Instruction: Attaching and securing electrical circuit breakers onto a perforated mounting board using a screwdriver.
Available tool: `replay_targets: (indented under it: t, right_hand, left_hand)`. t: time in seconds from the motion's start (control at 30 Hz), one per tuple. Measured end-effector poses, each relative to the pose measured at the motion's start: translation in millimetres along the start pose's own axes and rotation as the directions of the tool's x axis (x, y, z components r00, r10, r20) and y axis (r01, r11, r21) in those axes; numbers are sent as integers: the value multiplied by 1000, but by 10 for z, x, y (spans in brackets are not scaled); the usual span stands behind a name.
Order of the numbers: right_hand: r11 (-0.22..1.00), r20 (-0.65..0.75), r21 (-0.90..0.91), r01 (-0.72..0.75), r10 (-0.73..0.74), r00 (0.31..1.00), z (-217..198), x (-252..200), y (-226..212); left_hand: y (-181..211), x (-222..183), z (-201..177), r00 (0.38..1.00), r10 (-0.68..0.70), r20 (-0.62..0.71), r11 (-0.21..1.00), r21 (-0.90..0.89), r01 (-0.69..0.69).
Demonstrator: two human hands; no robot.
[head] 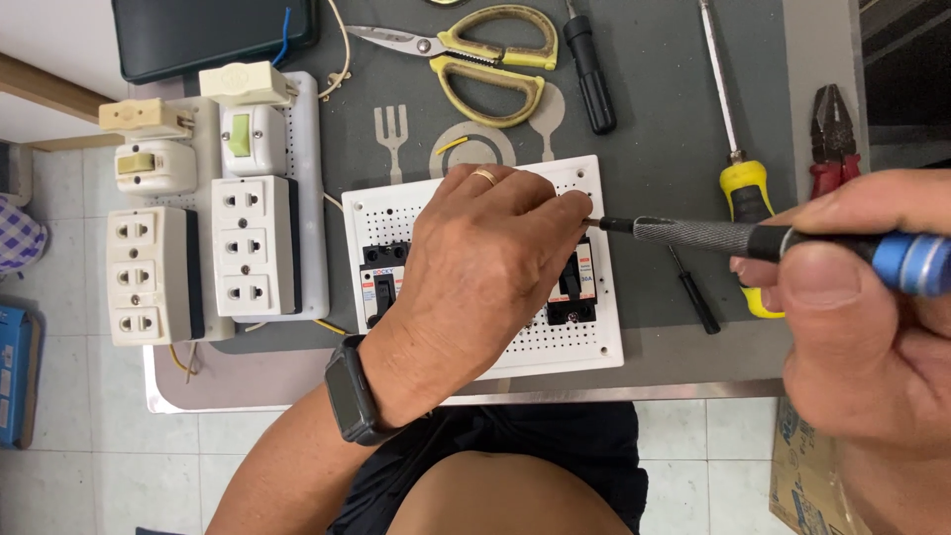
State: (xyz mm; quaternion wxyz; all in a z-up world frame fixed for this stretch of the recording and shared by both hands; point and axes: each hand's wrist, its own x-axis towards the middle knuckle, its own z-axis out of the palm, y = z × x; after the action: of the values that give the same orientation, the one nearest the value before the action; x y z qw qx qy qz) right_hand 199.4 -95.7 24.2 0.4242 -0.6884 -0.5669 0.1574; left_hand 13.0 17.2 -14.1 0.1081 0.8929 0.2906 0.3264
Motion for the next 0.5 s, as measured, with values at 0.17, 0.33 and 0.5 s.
replay_targets:
  t: [0.17, 0.33, 0.5]
  right_hand:
    - [998, 47, 24, -61, 60, 997, -21, 117, 37]
    - [987, 45, 66, -146, 143, 989, -17, 95, 32]
    - [999, 63, -43, 8, -5, 998, -37, 117, -48]
  left_hand:
    - [-29, -10, -55, 997, -41, 63, 992, -119, 48]
    - [-43, -17, -98, 991, -78, 106, 957, -270, 104]
    - [-55, -29, -81, 994, -80, 78, 958, -268, 98]
